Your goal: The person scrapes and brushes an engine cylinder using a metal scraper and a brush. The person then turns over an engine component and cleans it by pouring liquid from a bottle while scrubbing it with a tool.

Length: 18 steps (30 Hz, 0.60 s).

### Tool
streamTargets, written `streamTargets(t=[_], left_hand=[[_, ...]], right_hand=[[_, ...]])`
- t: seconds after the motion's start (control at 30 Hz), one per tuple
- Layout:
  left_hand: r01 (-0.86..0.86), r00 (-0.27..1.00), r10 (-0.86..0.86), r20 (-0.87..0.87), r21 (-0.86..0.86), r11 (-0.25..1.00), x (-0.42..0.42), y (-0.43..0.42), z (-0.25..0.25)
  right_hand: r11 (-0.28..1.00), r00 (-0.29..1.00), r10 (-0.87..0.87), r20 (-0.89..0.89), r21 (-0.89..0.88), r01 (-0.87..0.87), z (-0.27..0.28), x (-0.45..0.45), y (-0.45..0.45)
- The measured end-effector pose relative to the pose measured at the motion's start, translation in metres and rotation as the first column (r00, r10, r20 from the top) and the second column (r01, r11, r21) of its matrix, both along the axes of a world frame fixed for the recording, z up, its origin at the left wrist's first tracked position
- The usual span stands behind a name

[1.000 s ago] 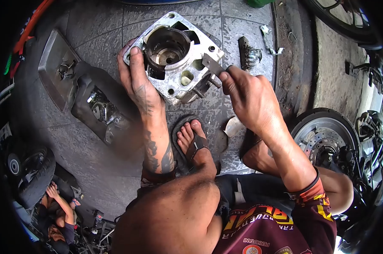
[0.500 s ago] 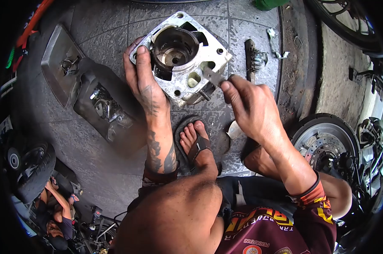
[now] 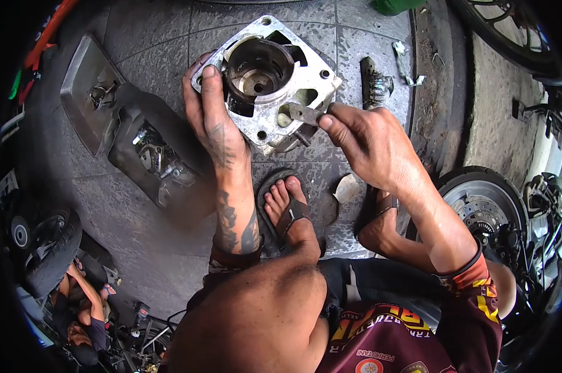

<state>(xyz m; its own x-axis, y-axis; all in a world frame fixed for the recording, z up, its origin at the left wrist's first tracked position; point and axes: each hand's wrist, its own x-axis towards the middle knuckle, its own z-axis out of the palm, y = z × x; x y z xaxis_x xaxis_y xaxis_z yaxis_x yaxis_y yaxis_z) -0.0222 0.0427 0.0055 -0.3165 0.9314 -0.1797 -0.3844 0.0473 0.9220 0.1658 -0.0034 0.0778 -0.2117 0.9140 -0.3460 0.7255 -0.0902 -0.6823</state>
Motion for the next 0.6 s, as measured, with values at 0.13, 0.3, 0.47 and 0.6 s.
streamTargets(t=[0.13,0.3,0.47,0.6], left_hand=[[0.010,0.998,-0.009,-0.055,0.017,1.000,-0.002,0.000,-0.001],[0.008,0.999,-0.008,-0.044,0.010,1.000,-0.003,0.000,-0.001],[0.064,0.996,-0.064,-0.057,0.005,0.998,-0.011,0.002,-0.002],[0.265,0.939,-0.258,-0.227,0.001,0.964,-0.040,0.021,0.007]], right_hand=[[0.990,0.991,0.135,0.013,0.030,-0.135,-0.003,0.001,0.002],[0.991,0.991,0.135,-0.026,0.016,-0.134,-0.004,0.003,0.003],[0.918,0.878,-0.394,-0.274,-0.165,0.360,-0.002,0.002,-0.010],[0.717,0.559,-0.665,-0.495,-0.215,0.663,-0.018,-0.028,-0.050]])
